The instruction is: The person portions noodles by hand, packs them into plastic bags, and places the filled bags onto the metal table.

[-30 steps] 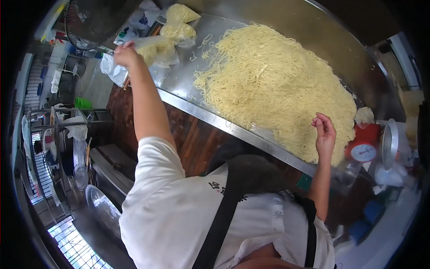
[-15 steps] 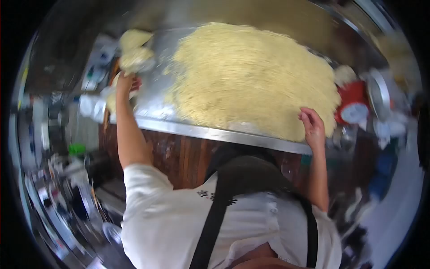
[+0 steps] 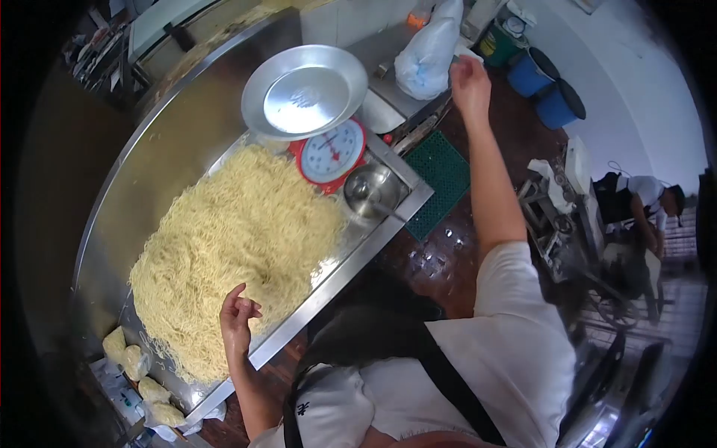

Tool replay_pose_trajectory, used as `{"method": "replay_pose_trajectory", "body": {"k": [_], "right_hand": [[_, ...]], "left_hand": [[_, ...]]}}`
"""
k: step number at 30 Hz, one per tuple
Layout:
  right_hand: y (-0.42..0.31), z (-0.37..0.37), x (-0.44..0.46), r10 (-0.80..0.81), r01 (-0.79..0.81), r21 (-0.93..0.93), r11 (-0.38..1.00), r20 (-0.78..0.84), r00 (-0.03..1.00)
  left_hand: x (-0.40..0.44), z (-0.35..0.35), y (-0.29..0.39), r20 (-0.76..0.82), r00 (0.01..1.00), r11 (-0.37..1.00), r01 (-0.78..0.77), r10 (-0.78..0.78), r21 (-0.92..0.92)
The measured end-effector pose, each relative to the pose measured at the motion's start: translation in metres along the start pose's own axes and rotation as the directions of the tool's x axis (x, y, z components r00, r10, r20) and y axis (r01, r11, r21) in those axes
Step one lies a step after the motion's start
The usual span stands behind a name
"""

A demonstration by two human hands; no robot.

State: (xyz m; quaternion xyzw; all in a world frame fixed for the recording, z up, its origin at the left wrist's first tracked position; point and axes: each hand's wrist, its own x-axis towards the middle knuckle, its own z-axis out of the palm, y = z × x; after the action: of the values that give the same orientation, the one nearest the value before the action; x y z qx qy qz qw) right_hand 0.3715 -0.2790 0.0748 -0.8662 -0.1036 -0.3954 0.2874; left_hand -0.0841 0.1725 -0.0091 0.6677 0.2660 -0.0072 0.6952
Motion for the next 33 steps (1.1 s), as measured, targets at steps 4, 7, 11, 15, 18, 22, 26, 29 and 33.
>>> {"method": "replay_pose_trajectory", "body": {"k": [4,7,11,15,18,22,26,29,33], "right_hand": [[0.114,0.066,0.101,-0.227,0.224,-0.187,0.957,0.007,0.974],[0.150,0.104,0.143,-0.160,0.187,-0.191,0.964,0.148,0.976],[0.172,0.107,0.167,0.020,0.024,-0.130,0.991,0.323,0.946],[0.155,0.084,0.185,-0.182,0.181,-0.110,0.977,0.006,0.983],[0.151,0.077,0.181,-0.012,0.015,0.189,0.982,-0.015,1.000],[0.016,-0.005,0.155,0.171,0.044,0.773,0.633,-0.195,0.966],[-0.073,0.000,0.031,-0.265,-0.148,0.968,0.201,0.200,0.943],[-0.157,-0.018,-0.068,-0.807,0.124,0.960,0.249,0.135,0.574],[-0.230,-0.025,-0.180,-0.996,0.178,0.982,0.061,0.049,0.071]], "left_hand": [[0.018,0.078,0.040,-0.019,1.000,0.994,0.027,-0.025,0.110],[0.030,0.113,0.046,0.006,1.000,0.994,0.009,-0.010,0.109],[0.032,0.142,0.053,-0.016,1.000,0.992,0.019,-0.017,0.126],[0.030,0.155,0.048,-0.059,0.998,0.990,0.029,-0.021,0.136],[0.021,0.159,0.042,-0.065,0.996,0.981,0.070,-0.059,0.183],[0.022,0.171,0.051,-0.033,0.999,0.985,0.022,-0.016,0.173],[0.034,0.171,0.060,0.022,0.999,0.998,-0.047,0.048,-0.047],[0.059,0.138,0.077,-0.012,0.997,0.955,-0.081,0.081,-0.285],[0.057,0.059,0.113,0.004,1.000,0.845,-0.008,0.013,-0.535]]}}
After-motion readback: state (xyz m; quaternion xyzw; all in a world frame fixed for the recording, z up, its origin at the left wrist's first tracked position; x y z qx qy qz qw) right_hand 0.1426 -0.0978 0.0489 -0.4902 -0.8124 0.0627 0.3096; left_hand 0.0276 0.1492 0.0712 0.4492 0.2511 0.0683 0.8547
